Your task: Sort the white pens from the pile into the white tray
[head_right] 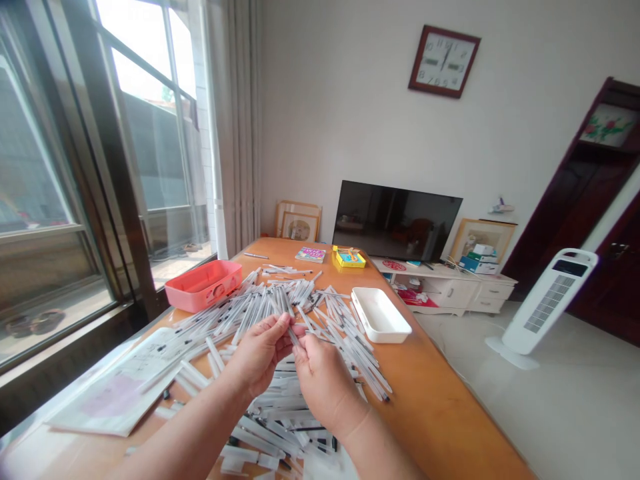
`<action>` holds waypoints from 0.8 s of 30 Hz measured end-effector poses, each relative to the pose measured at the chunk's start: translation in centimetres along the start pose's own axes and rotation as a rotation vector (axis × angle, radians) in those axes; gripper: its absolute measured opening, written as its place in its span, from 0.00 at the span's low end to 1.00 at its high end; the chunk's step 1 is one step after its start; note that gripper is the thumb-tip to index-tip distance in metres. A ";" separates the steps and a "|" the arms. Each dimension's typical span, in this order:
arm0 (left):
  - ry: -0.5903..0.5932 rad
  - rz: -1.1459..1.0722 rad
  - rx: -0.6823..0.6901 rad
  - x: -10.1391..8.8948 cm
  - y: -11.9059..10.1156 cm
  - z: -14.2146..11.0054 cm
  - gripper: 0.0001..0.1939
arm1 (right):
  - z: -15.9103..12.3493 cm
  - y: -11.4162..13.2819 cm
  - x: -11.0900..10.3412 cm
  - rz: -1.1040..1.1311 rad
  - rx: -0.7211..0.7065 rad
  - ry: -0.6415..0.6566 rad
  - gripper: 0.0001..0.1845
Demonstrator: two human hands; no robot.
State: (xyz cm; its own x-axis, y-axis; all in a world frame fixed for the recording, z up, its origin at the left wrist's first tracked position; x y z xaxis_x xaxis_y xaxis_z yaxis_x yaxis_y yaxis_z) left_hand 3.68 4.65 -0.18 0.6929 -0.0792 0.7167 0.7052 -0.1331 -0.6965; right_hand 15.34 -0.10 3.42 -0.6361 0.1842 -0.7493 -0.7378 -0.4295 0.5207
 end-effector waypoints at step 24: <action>0.142 0.670 0.389 0.3 -2.6 -0.3 0.10 | -0.5 -4.1 -2.3 0.152 0.212 -0.210 0.16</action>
State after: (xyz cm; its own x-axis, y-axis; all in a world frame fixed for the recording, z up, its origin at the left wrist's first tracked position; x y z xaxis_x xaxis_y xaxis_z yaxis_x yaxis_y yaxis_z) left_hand 2.03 4.63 1.82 0.9816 -0.1494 0.1188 0.1640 0.3414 -0.9255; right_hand 19.90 0.83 2.81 -0.7590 0.3195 -0.5673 -0.6473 -0.2770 0.7101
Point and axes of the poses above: each hand's wrist, its own z-axis towards the middle knuckle, its own x-axis out of the palm, y = z × x, the point moved 6 cm from there along z, towards the middle knuckle, and after that the axes turned 14 degrees about -z, right-handed, at the moved point
